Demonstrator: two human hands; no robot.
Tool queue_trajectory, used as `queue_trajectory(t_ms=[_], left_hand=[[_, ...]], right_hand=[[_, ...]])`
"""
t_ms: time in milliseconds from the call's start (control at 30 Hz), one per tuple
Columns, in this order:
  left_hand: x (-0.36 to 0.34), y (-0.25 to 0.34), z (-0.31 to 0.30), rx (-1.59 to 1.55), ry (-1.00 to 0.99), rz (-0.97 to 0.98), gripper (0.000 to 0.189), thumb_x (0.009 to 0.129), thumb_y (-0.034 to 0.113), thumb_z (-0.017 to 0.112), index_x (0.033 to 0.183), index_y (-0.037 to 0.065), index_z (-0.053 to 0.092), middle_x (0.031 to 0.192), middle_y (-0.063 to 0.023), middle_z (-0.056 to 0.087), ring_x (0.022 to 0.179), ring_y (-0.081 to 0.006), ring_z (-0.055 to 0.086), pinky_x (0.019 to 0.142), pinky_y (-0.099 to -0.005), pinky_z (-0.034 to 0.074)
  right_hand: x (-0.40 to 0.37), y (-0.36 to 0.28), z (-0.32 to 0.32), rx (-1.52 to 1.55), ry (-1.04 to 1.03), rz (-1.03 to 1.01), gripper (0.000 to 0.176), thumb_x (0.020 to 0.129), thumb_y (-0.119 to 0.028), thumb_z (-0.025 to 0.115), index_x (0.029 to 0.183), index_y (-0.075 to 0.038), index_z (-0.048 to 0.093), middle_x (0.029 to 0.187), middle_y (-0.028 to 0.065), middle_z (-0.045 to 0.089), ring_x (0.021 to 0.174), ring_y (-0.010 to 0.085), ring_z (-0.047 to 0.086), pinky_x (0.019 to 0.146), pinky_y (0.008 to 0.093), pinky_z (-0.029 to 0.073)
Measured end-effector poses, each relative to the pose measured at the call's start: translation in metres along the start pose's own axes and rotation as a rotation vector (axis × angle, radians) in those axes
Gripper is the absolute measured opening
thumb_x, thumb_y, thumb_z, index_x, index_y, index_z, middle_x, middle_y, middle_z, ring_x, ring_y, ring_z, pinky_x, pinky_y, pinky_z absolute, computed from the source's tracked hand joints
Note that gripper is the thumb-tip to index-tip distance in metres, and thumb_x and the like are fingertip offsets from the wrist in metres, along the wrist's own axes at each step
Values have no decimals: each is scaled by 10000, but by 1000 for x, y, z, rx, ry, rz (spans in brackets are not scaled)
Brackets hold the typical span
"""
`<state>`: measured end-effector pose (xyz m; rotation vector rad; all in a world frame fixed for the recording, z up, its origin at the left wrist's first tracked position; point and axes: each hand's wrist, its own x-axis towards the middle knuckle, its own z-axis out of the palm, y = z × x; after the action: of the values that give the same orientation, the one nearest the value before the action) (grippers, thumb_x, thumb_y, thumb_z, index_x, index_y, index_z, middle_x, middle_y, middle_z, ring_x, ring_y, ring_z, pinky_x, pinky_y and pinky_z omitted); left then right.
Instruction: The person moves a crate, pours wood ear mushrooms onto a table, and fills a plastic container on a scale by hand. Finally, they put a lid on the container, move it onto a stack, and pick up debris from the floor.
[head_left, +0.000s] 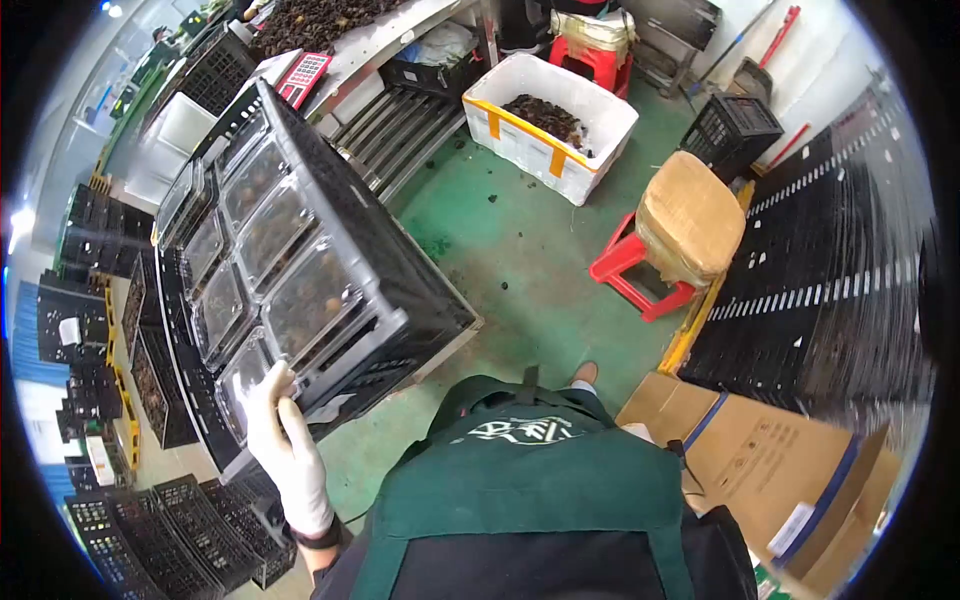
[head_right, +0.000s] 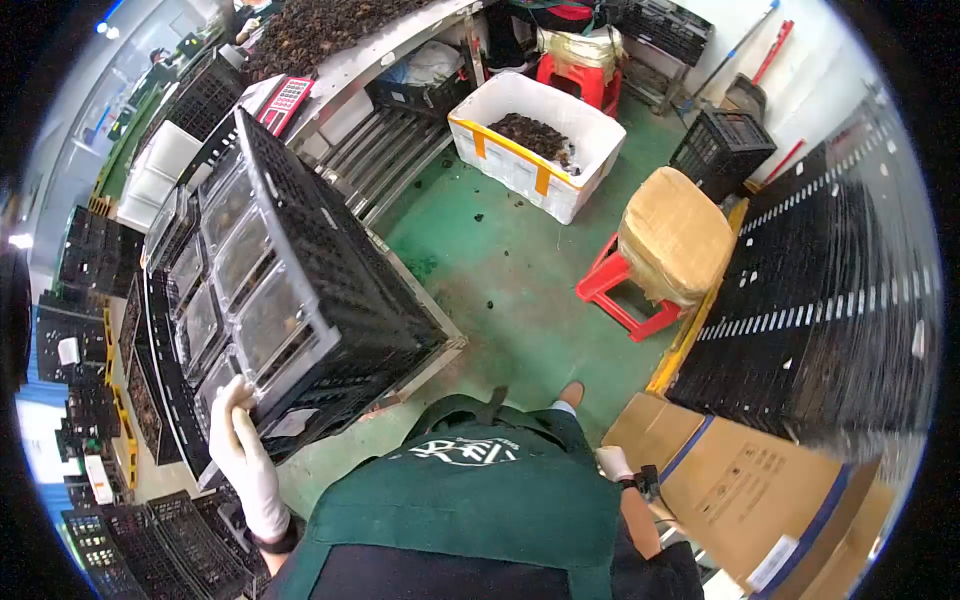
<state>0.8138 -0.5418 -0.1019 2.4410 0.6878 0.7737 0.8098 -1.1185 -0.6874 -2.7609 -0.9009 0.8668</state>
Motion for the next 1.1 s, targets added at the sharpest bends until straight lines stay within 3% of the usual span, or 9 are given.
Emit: queue_trajectory(t_ms=[67, 100, 167, 200, 400, 733, 867, 967, 1100], left_hand=[[15, 3, 33, 228, 127, 34, 265, 958, 30, 465, 1126, 18, 669, 864, -116, 676, 763, -187, 633, 738, -305, 499], [15, -4, 43, 328, 214, 17, 235, 972, 63, 481, 1045, 15, 700, 716, -71, 628, 638, -154, 573, 634, -293, 468], [18, -7, 49, 313, 265, -8, 282, 1000, 121, 449, 994, 8, 708, 645, -42, 550, 582, -140, 508, 571, -286, 420], [16, -10, 50, 295, 278, -32, 306, 1009, 143, 436, 982, 6, 709, 640, -36, 535, 582, -139, 500, 568, -284, 413], [29, -2, 65, 300, 278, -118, 378, 1032, 191, 372, 1011, -5, 693, 651, -11, 495, 580, -109, 438, 550, -265, 352], [42, 32, 94, 412, 314, -356, 480, 1055, 286, 296, 1110, 9, 684, 773, -32, 577, 647, -92, 472, 557, -231, 365], [57, 52, 110, 445, 395, -503, 346, 921, 158, 451, 1170, 18, 646, 833, -35, 579, 650, -83, 501, 581, -200, 415], [79, 50, 134, 372, 711, -296, 333, 972, 256, 477, 1125, 6, 635, 980, -82, 615, 845, -168, 578, 739, -328, 495], [109, 63, 197, 622, 819, -271, 326, 976, 260, 479, 1133, 17, 629, 987, -84, 625, 845, -171, 592, 740, -330, 501]], right_hand=[[-9, 10, -105, -78, -1, -5, 81, 748, -99, 608, 693, -64, 655, 762, 142, 693, 657, 277, 674, 623, 372, 532], [-11, 19, -151, 378, 96, 49, 129, 792, -105, 575, 709, -61, 663, 762, 119, 696, 628, 238, 663, 592, 344, 520], [0, 33, -232, 1114, 146, 455, 210, 866, -120, 514, 756, -53, 680, 757, 76, 697, 594, 169, 642, 546, 296, 493], [9, 43, -259, 1371, 82, 812, 245, 896, -131, 486, 786, -49, 688, 752, 57, 694, 590, 140, 632, 530, 275, 478], [101, 126, -318, 1279, 94, 812, 210, 880, -130, 497, 829, -30, 674, 757, 83, 697, 545, 155, 625, 469, 276, 472], [308, 71, -424, 871, -329, 466, 209, 904, -136, 535, 808, -32, 688, 764, 72, 699, 590, 149, 640, 538, 276, 506], [386, 58, -469, 825, -373, 395, 206, 889, -113, 532, 785, -15, 681, 768, 83, 693, 658, 154, 650, 589, 291, 538], [444, 61, -493, 860, -411, 360, 209, 889, -116, 526, 788, -22, 683, 748, 71, 680, 633, 149, 635, 566, 290, 519], [516, 75, -532, 766, -505, 359, 217, 893, -124, 515, 795, -37, 688, 736, 53, 673, 575, 137, 608, 532, 269, 482]])
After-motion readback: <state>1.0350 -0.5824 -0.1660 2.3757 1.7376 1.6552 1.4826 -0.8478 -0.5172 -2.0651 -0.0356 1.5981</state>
